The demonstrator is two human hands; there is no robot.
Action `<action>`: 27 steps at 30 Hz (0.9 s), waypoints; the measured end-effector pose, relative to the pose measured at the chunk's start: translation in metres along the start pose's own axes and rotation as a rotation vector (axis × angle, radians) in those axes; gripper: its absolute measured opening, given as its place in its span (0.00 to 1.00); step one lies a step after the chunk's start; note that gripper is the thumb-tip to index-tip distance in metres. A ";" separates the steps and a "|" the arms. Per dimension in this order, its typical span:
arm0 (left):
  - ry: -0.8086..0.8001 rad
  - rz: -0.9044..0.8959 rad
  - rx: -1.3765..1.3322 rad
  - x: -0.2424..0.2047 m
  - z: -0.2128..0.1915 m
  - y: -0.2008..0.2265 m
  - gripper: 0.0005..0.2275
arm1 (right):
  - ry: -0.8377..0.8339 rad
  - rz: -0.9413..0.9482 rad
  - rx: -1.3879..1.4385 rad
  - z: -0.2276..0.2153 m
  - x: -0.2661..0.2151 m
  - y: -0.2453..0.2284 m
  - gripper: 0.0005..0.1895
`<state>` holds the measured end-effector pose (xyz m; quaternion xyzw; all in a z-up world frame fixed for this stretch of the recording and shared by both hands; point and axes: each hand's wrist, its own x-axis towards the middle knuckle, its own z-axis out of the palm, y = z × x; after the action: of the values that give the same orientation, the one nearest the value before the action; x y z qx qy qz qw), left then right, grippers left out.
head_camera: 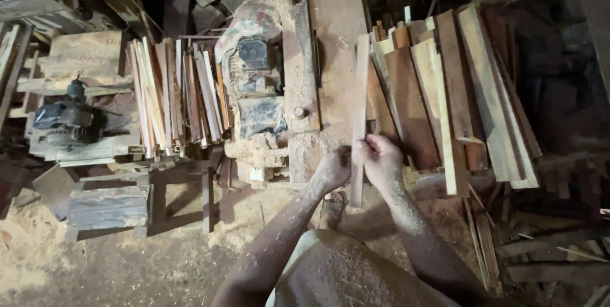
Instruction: Feeding thin wooden strips into a woodworking machine for processing in a workshop environment.
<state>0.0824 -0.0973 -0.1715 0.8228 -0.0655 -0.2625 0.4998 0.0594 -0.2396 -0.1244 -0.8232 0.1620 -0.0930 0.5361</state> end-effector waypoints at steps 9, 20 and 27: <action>-0.095 -0.370 -0.772 -0.131 -0.009 -0.007 0.09 | -0.289 0.019 -0.383 0.026 -0.038 0.018 0.18; -0.006 -0.099 -0.192 -0.092 0.080 -0.124 0.21 | -0.080 -0.166 -0.327 0.097 0.018 -0.008 0.13; -0.119 -0.168 0.533 -0.161 0.009 0.011 0.53 | -0.033 -0.237 -0.338 0.113 0.041 0.012 0.12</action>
<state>-0.0580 -0.0499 -0.1065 0.9108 -0.0932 -0.3243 0.2378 0.1328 -0.1631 -0.1822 -0.9162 0.0685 -0.1135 0.3781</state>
